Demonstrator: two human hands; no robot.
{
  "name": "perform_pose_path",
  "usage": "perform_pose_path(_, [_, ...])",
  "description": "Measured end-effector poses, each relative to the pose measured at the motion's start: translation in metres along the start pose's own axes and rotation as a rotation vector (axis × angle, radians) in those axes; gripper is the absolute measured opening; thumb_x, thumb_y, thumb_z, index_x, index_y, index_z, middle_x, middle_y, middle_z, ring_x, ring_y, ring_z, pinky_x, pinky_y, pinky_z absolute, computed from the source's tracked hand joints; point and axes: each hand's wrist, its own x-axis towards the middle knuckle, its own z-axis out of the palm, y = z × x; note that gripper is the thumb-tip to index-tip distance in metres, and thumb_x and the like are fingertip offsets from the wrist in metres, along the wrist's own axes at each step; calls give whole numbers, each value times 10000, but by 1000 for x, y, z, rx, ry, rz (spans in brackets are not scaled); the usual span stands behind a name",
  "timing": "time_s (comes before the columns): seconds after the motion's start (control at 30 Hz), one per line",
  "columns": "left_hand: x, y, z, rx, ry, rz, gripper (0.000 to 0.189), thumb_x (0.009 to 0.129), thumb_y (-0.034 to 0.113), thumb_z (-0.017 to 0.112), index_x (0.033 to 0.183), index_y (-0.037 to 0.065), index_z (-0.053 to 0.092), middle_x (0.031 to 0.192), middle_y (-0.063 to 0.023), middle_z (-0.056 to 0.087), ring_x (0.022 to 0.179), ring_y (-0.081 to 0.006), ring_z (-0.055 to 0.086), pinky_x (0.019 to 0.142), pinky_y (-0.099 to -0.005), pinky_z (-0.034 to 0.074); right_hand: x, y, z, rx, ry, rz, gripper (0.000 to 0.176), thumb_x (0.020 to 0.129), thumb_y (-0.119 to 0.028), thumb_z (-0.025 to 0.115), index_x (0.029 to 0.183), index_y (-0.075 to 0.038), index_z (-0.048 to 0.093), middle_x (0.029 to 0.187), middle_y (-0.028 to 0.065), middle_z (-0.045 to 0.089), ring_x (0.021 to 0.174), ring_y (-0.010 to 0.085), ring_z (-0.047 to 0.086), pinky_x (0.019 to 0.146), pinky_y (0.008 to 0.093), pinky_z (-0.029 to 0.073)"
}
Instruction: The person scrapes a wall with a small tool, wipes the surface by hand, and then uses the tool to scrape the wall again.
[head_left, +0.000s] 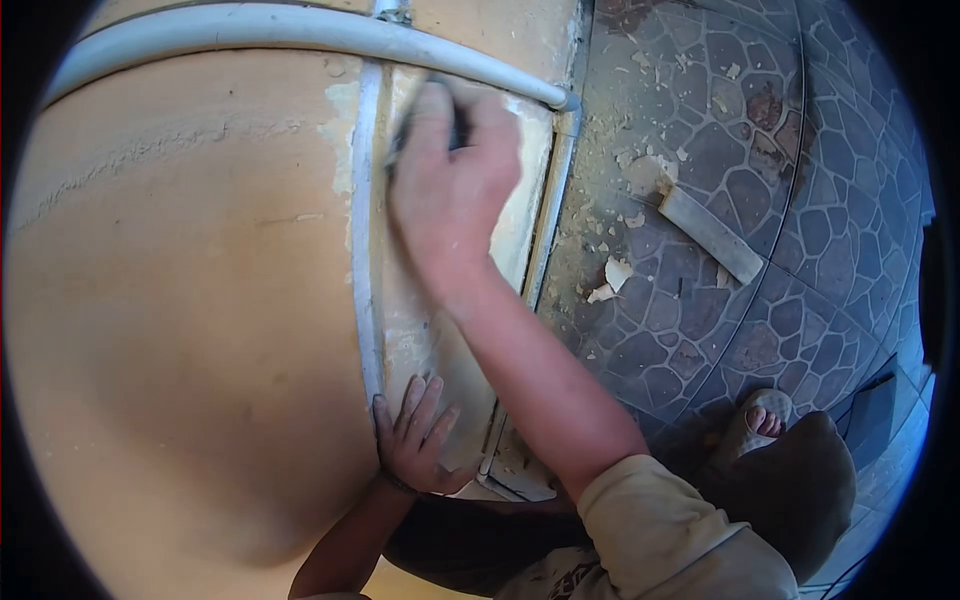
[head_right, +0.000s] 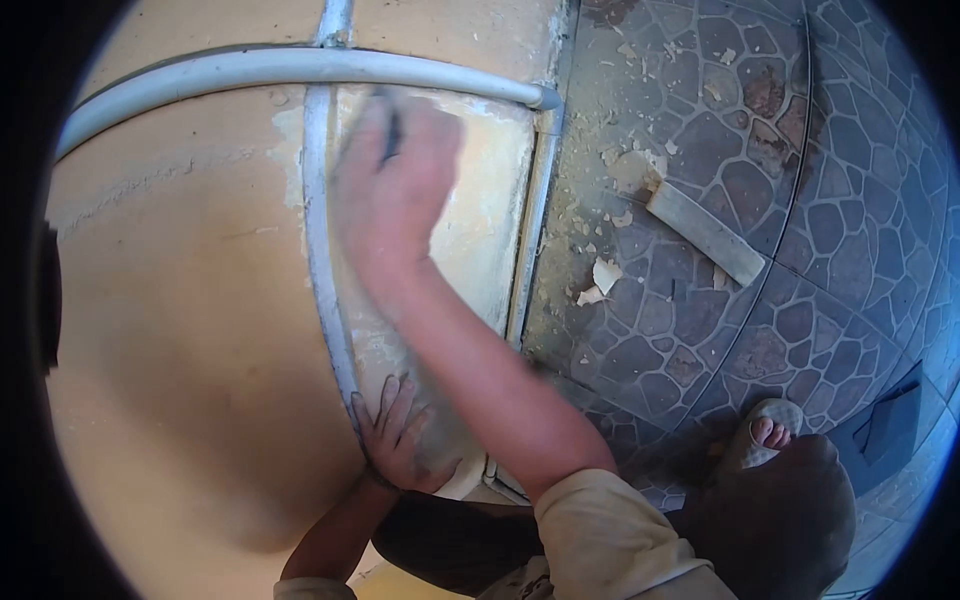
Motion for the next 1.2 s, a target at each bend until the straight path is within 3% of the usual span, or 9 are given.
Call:
perform_pose_path(0.1, [3,-3,1,0,-11,11,605,749,536,661,1116,56,623,1333,-238,539,1294,-400,470,1109,-631,66,-3,-7,1,94,-39,-128,158,882,-130,652,946,13,630,864,163,598,770,282,552,716,390,469])
perform_pose_path(0.23, [-1,-1,2,9,-6,-2,592,726,519,685,1092,58,625,1346,-234,528,1302,-399,460,1090,-659,81,5,-5,-2,-52,9,170,147,875,-116,658,940,13,630,830,162,576,761,306,542,708,386,467])
perform_pose_path(0.37, [1,2,-1,27,-51,4,577,703,506,703,1066,64,621,1354,-228,521,1306,-400,455,1071,-679,95,-1,-12,1,127,-72,-50,185,875,-89,634,1027,13,609,878,164,537,838,300,513,708,404,468])
perform_pose_path(0.5, [7,1,1,69,-36,8,579,691,496,714,1065,65,614,1358,-226,517,1313,-398,448,1054,-696,107,5,-15,-4,42,-111,234,301,863,-138,663,1105,26,593,962,181,544,901,316,509,779,400,464])
perform_pose_path(0.6, [5,5,0,83,-52,11,587,692,495,714,1075,62,613,1368,-226,510,1323,-396,438,1045,-701,118,-7,-18,-8,-74,-59,-18,391,864,-184,685,1176,21,567,994,204,531,859,312,524,747,375,459])
perform_pose_path(0.63, [6,4,-1,83,-49,14,590,693,495,714,1079,61,613,1371,-226,508,1326,-395,435,1043,-703,122,-10,-17,-17,-170,-143,-62,554,863,-226,693,1314,22,486,1033,207,514,901,313,521,791,370,460])
perform_pose_path(0.77, [6,7,-3,92,-80,-21,595,698,489,716,1101,63,614,1382,-224,499,1332,-388,433,1030,-706,150,-1,-16,-39,-39,-401,103,542,901,-225,626,1358,12,456,1045,226,488,946,357,512,851,423,451])
perform_pose_path(1.03, [7,7,-3,93,-81,-30,580,706,477,713,1108,69,625,1395,-216,492,1331,-376,439,1027,-706,163,8,-23,-38,-25,-366,158,441,917,-168,574,1297,-12,416,1074,262,496,978,455,564,866,488,481])
perform_pose_path(1.2, [4,6,-1,70,-61,-27,584,711,470,705,1129,71,626,1396,-216,491,1330,-375,441,1031,-702,159,6,-2,-33,-112,-319,71,244,909,-148,579,1072,12,493,996,246,522,881,401,552,785,460,464])
